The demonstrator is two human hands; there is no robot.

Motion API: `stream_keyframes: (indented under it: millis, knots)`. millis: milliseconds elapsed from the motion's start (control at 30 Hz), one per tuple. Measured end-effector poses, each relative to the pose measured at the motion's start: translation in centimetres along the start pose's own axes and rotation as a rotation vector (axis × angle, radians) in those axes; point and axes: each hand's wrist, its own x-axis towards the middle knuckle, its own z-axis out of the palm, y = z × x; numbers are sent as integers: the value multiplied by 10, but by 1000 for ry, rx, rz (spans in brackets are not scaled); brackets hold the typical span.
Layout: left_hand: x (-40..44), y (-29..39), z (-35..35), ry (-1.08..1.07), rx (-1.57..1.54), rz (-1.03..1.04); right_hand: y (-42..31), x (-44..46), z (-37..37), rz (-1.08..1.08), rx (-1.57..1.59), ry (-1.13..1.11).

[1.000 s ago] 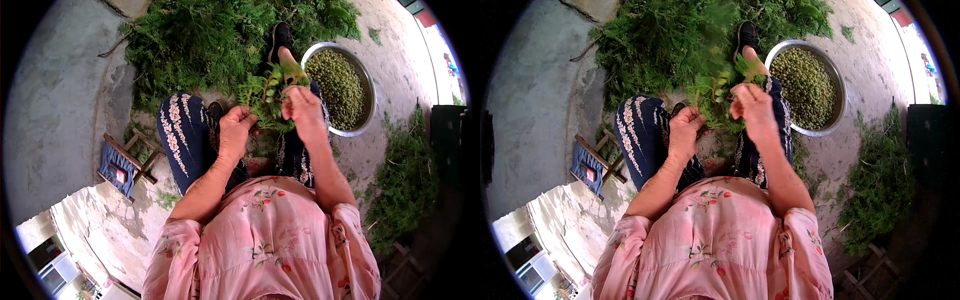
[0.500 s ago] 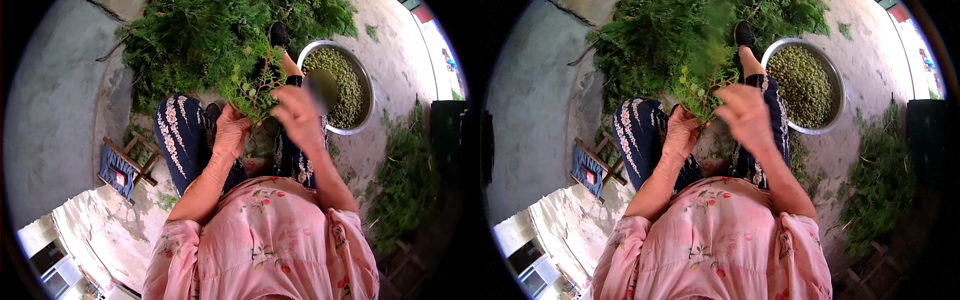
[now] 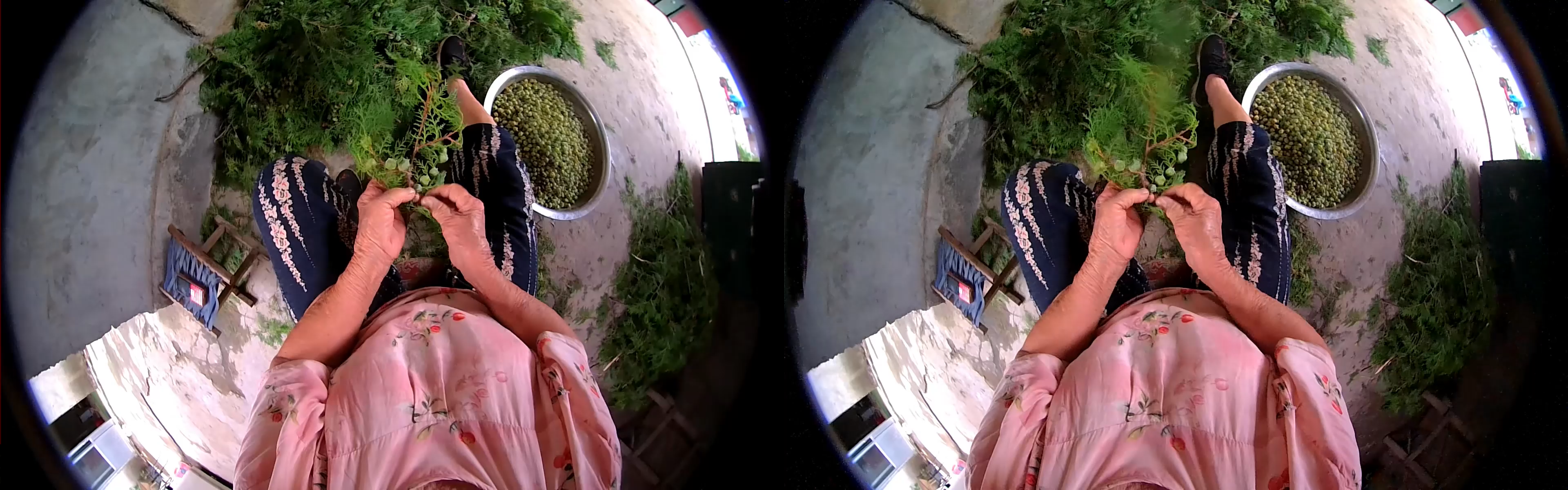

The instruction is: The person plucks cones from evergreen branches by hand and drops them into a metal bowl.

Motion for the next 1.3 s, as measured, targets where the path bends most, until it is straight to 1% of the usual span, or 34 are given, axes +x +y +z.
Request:
stream_keyframes:
  millis: [33, 67, 100, 167, 200, 233, 300, 367, 467, 500, 567, 600, 633, 667, 700, 767, 833, 867, 933, 967, 1000, 1067, 1100, 1167, 1233, 1300]
  knots:
    - [0, -1, 1, -11, 49, 35, 1, 1, 2, -11, 95, 48]
    - [0, -1, 1, -22, 98, 71, 0, -3, 0, -65, 40, 95]
    - [-1, -1, 3, -21, 97, 71, -3, -2, 0, -65, 39, 94]
    - [-4, 0, 4, 19, 76, 80, -9, -2, -2, -277, -142, 269]
    - [-4, -1, 2, 20, 76, 79, -21, 0, -3, -251, -110, 224]
    - [-3, -3, -1, 0, 76, 72, -21, 3, -4, -249, -110, 228]
    - [-2, -3, 2, -32, 79, 63, -22, 9, -5, 197, 197, 92]
    - [-7, 2, 9, -53, 77, 35, -24, 11, -4, 189, 202, 81]
    - [-5, -2, 2, -61, 59, 49, -24, 12, -3, 179, 213, 60]
    - [-4, -3, 0, -62, 59, 47, -22, 14, -6, 205, 208, 31]
    - [-3, -2, -5, -191, 148, 25, -18, 14, -7, 230, 203, 2]
    - [-5, -1, 1, -192, 149, 25, -15, 14, -6, 134, 161, 24]
    - [-9, -1, 12, -119, 159, 46, -14, 14, -6, 36, 119, 45]
    - [-12, -1, 17, -44, 168, 65, -14, 13, -6, 36, 119, 46]
    - [-12, -1, 15, -45, 168, 65, -13, 12, -6, 38, 61, 69]
    - [-12, 0, 9, -5, 299, -74, -11, 12, -6, 41, 1, 92]
    - [-15, -1, 8, -4, 347, -95, -10, 13, -6, -138, -94, 144]
    - [-16, -1, 7, -3, 398, -116, -12, 12, -6, -137, -95, 144]
    - [-15, -3, 8, 16, 389, -113, -29, 12, -7, 16, 94, 77]
    - [-15, -3, 8, 37, 377, -105, -33, 14, -8, 15, 94, 75]
    - [-12, -5, 4, 40, 376, -101, -36, 15, -11, 13, 243, 50]
    - [-4, -12, -6, 27, 276, 7, -35, 18, -19, 38, 516, -26]
    - [-5, -10, -1, 26, 276, 6, -33, 18, -19, 38, 516, -25]
    - [-9, -6, 11, 58, 182, 43, -29, 18, -19, 146, 686, -101]
    - [-5, -9, 2, 35, 179, 62, -23, 15, -16, 167, 631, -90]
    - [-4, -10, -1, 13, 177, 78, -18, 12, -14, 143, 159, -114]
